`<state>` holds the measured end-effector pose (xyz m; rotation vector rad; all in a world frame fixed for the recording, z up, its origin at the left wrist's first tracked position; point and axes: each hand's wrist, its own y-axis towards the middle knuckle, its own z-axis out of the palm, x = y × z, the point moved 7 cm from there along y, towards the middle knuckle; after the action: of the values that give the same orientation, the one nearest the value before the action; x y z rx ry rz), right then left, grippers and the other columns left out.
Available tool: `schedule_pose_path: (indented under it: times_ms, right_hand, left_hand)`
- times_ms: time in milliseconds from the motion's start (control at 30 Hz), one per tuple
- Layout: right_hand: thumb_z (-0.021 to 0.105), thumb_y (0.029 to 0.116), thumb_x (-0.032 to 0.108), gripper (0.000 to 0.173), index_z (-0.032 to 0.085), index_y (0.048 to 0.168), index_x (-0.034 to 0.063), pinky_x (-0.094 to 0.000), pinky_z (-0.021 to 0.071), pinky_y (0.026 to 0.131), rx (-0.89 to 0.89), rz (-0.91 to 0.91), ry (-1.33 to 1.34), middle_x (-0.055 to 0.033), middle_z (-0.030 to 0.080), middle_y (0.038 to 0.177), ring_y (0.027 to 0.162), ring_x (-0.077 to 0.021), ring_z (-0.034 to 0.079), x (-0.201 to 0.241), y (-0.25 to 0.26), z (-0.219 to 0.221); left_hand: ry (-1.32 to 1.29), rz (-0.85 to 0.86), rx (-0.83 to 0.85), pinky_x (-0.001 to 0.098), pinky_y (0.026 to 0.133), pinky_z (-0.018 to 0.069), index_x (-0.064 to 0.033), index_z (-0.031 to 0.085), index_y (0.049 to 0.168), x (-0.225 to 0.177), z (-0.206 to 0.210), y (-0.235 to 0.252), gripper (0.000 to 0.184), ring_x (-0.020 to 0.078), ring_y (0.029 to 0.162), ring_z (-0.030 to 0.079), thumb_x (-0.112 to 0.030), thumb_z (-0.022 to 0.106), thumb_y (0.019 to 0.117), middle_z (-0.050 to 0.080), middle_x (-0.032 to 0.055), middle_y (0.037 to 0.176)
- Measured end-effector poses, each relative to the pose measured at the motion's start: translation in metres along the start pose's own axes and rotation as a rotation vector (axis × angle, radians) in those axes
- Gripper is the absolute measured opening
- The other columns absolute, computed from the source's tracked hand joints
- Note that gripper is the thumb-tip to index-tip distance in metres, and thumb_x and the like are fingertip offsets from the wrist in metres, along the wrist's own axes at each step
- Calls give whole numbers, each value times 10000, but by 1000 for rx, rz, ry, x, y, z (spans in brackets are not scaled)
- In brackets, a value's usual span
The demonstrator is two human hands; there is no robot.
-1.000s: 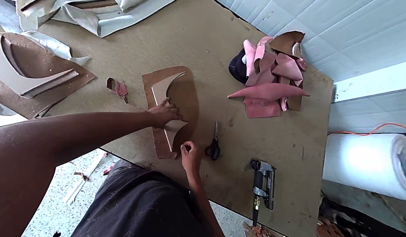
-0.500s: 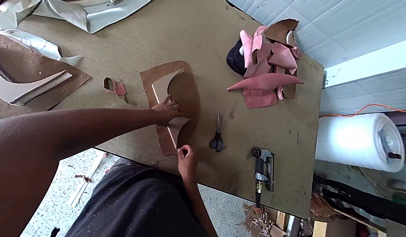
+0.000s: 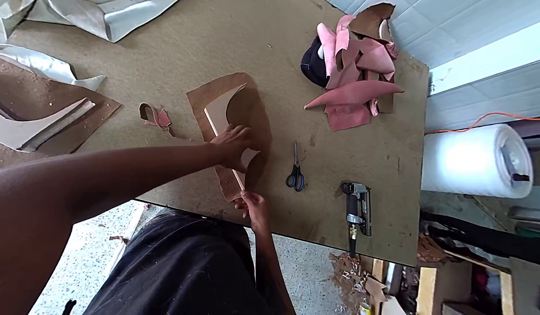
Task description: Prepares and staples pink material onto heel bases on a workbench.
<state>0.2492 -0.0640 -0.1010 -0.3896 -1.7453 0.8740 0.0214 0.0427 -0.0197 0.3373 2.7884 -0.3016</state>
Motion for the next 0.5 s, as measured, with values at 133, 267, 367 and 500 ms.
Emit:
schedule_pose_path:
  times_ms: [133, 267, 367, 500]
  right_hand:
    - [694, 998, 298, 295, 733, 1044, 9, -240, 445, 406, 92, 19, -29, -154, 778, 909, 588, -181, 697, 1, 6, 1]
    - [636, 1037, 277, 296, 726, 1064, -4, -235, 419, 390, 148, 20, -50, -161, 766, 842, 544, -168, 671, 3, 9, -1]
    - [591, 1060, 257, 310, 709, 1038, -29, -258, 450, 406, 186, 1, -49, -152, 744, 785, 541, -177, 661, 1, 8, -5]
    - [576, 1062, 224, 317, 703, 1019, -64, -311, 521, 445, 211, -65, -11, -128, 676, 681, 509, -186, 621, -1, 10, -7]
  left_hand:
    - [-96, -96, 40, 492, 872, 536, -147, 691, 984, -7, -4, 4, 612, 241, 952, 663, -733, 682, 808, 687, 37, 957]
    - [-114, -229, 215, 563, 868, 563, -114, 694, 1083, 4, 34, 10, 713, 300, 1011, 687, -714, 791, 709, 710, 85, 1051]
    - [-108, -229, 187, 549, 898, 566, -105, 687, 1098, 4, 38, 4, 662, 298, 1055, 680, -640, 823, 732, 704, 83, 1097]
    - [-121, -222, 130, 502, 915, 567, -121, 693, 1099, 7, 37, 1, 641, 246, 1050, 672, -624, 841, 730, 697, 48, 1093]
